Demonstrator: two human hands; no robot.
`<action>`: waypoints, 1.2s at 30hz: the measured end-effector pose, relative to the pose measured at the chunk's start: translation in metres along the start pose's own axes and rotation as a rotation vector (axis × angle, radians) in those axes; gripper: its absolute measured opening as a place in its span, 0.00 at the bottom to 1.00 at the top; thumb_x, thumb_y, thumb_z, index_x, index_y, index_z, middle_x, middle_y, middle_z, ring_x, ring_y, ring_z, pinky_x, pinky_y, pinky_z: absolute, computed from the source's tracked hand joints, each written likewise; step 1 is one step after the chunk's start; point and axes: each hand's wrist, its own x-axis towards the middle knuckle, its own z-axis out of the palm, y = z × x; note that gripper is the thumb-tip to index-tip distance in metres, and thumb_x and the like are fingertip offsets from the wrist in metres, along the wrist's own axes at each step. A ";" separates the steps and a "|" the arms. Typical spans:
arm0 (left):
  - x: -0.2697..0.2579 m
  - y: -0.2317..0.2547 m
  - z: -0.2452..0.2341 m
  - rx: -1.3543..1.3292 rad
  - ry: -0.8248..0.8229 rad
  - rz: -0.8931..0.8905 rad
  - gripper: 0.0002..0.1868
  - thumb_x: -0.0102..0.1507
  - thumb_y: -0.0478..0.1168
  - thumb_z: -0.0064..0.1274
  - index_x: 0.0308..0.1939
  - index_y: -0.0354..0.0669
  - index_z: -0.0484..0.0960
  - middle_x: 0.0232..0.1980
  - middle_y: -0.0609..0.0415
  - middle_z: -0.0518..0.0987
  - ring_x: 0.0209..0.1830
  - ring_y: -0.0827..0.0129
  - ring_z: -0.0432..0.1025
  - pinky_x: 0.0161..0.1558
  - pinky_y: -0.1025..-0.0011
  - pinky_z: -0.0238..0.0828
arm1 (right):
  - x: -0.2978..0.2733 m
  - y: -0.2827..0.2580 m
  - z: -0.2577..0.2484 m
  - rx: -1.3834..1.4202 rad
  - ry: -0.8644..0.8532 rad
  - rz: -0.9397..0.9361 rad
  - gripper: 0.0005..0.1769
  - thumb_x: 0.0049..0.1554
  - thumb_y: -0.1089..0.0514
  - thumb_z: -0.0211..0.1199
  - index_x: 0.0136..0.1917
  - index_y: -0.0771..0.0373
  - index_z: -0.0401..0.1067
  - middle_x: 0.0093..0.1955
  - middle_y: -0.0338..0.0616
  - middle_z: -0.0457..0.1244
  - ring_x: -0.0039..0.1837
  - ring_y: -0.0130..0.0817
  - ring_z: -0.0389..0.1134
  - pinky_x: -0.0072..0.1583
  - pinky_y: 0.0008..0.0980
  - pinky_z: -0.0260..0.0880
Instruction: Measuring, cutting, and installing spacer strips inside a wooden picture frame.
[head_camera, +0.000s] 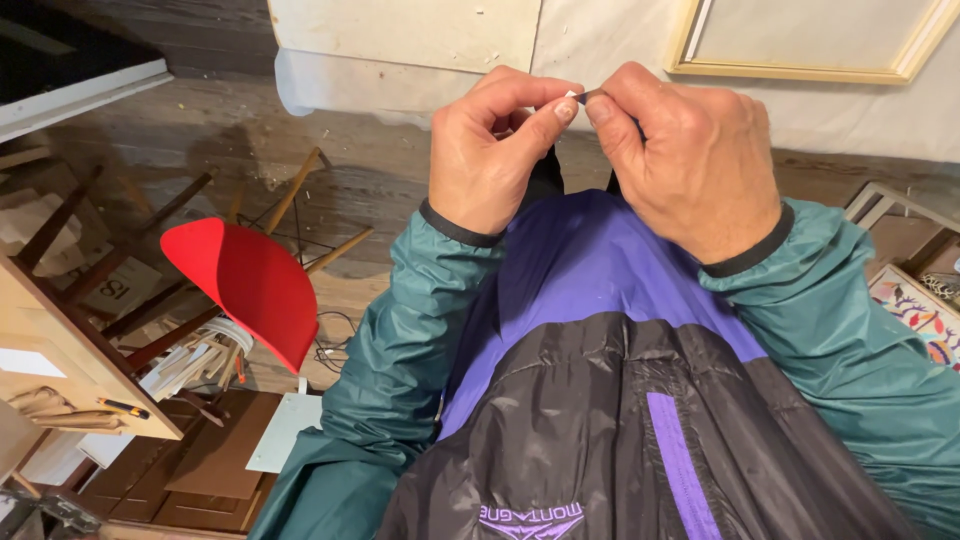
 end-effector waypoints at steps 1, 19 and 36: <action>0.000 0.001 0.000 0.000 0.001 0.000 0.06 0.68 0.34 0.61 0.48 0.39 0.88 0.40 0.61 0.77 0.33 0.82 0.66 0.36 0.79 0.64 | 0.000 0.000 0.000 0.000 -0.001 0.000 0.15 0.75 0.52 0.62 0.47 0.60 0.72 0.35 0.46 0.63 0.39 0.51 0.66 0.40 0.46 0.61; -0.003 -0.002 -0.009 -0.160 -0.065 -0.107 0.12 0.65 0.30 0.63 0.53 0.37 0.87 0.43 0.59 0.80 0.32 0.81 0.69 0.29 0.80 0.64 | -0.007 0.004 -0.010 0.059 -0.072 -0.073 0.10 0.70 0.56 0.64 0.47 0.61 0.70 0.37 0.47 0.64 0.41 0.50 0.67 0.42 0.45 0.63; -0.004 0.008 -0.013 -0.105 -0.018 -0.034 0.08 0.66 0.32 0.63 0.49 0.37 0.88 0.42 0.59 0.80 0.35 0.80 0.70 0.37 0.79 0.68 | 0.011 -0.010 -0.007 0.005 0.003 -0.097 0.15 0.74 0.55 0.64 0.46 0.63 0.70 0.36 0.46 0.65 0.41 0.50 0.67 0.41 0.44 0.62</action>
